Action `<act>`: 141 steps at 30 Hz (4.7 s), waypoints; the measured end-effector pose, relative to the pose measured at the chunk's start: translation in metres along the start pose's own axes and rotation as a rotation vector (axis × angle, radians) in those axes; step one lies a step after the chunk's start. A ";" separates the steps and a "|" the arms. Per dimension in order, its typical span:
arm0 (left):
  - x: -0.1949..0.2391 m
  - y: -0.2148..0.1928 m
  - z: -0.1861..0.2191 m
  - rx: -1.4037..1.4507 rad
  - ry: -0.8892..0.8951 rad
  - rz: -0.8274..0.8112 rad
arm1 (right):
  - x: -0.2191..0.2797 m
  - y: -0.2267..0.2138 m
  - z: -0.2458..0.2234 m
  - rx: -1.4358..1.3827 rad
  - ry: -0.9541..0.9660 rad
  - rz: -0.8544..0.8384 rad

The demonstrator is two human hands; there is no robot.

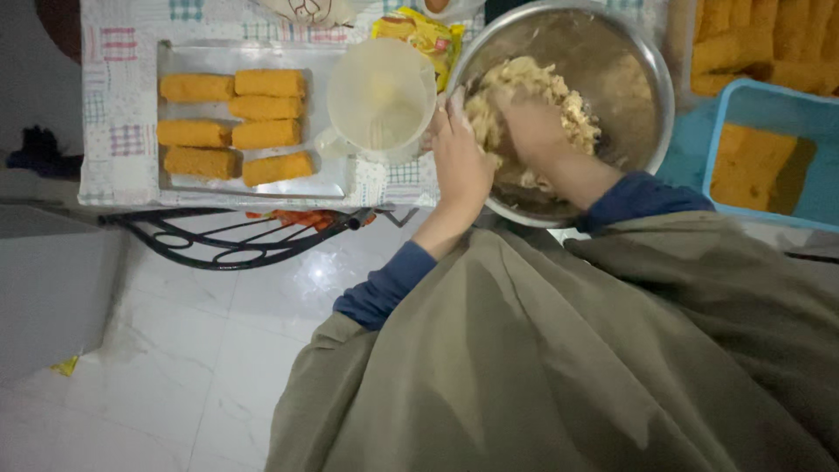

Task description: The person kneads a crumbly dough mixture in a metal bowl using both hands. They repeatedly add water from a plastic jug to the bowl and continue mixing until the dough becomes more cohesive.

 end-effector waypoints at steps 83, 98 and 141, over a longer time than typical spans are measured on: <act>-0.015 0.008 0.003 -0.103 0.017 -0.036 | -0.008 -0.008 0.023 -0.126 0.075 -0.057; -0.019 0.007 0.008 -0.160 -0.048 -0.066 | 0.067 -0.131 0.038 -0.206 0.469 -0.497; -0.016 0.008 0.006 -0.141 -0.056 0.008 | 0.066 -0.107 -0.012 -0.540 -0.312 -0.206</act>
Point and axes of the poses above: each hand's wrist, its own x-axis away from the middle knuckle, its own y-axis out of the palm, z = x × y, the point moved 2 cm from there along -x, towards the middle knuckle, and after that the axes turned 13 degrees about -x, right-handed, at the moved point
